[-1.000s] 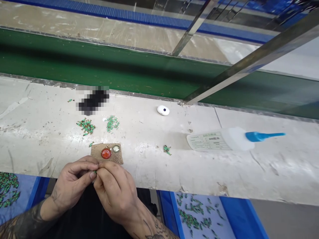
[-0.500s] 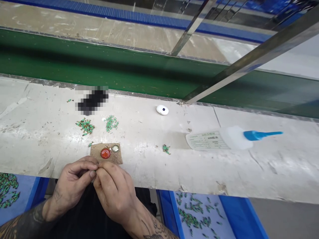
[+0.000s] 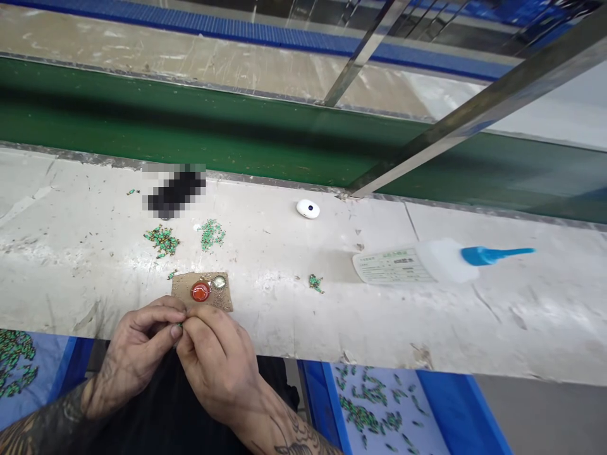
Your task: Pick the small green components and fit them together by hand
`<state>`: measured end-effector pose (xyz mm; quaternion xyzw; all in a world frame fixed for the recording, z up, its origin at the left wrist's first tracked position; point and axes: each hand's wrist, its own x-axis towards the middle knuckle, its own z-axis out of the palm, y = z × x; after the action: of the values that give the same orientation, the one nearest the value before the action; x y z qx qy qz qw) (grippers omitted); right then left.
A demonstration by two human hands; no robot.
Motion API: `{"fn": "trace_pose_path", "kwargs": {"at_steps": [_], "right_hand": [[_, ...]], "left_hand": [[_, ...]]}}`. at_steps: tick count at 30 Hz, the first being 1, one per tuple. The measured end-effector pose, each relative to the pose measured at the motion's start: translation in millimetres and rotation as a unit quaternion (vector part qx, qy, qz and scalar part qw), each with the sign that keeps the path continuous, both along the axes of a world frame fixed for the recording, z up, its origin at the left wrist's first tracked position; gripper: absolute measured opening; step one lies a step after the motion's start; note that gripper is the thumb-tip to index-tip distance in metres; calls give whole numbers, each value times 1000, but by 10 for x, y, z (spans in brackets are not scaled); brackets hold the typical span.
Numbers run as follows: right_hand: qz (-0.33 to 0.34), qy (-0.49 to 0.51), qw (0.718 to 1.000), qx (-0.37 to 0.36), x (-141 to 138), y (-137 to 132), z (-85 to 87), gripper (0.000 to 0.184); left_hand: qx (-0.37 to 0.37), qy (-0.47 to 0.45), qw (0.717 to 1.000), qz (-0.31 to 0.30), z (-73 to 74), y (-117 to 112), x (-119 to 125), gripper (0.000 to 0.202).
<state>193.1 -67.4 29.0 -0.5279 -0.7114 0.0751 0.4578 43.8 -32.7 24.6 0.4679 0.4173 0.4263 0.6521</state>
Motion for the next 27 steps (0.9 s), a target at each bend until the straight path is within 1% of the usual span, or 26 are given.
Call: {"fn": "trace_pose_path", "kwargs": {"at_steps": [4, 8, 11, 15, 22, 27], "right_hand": [[0, -3, 1000, -3, 0, -2, -5, 18], [-3, -9, 1000, 1, -1, 4, 24, 18], [-6, -21, 1000, -1, 2, 11, 46, 16], [-11, -24, 1000, 4, 3, 14, 34, 15], [15, -16, 1000, 5, 20, 17, 47, 19], [19, -29, 999, 5, 31, 9, 84, 18]], "left_hand": [[-7, -9, 1000, 4, -7, 1, 4, 8], [-15, -10, 1000, 0, -41, -13, 4, 8], [-17, -3, 1000, 0, -62, -18, 3, 8], [-13, -8, 1000, 0, -80, -15, 8, 7], [-3, -14, 1000, 9, -119, -12, 20, 6], [-2, -6, 1000, 18, -94, -10, 30, 4]]}}
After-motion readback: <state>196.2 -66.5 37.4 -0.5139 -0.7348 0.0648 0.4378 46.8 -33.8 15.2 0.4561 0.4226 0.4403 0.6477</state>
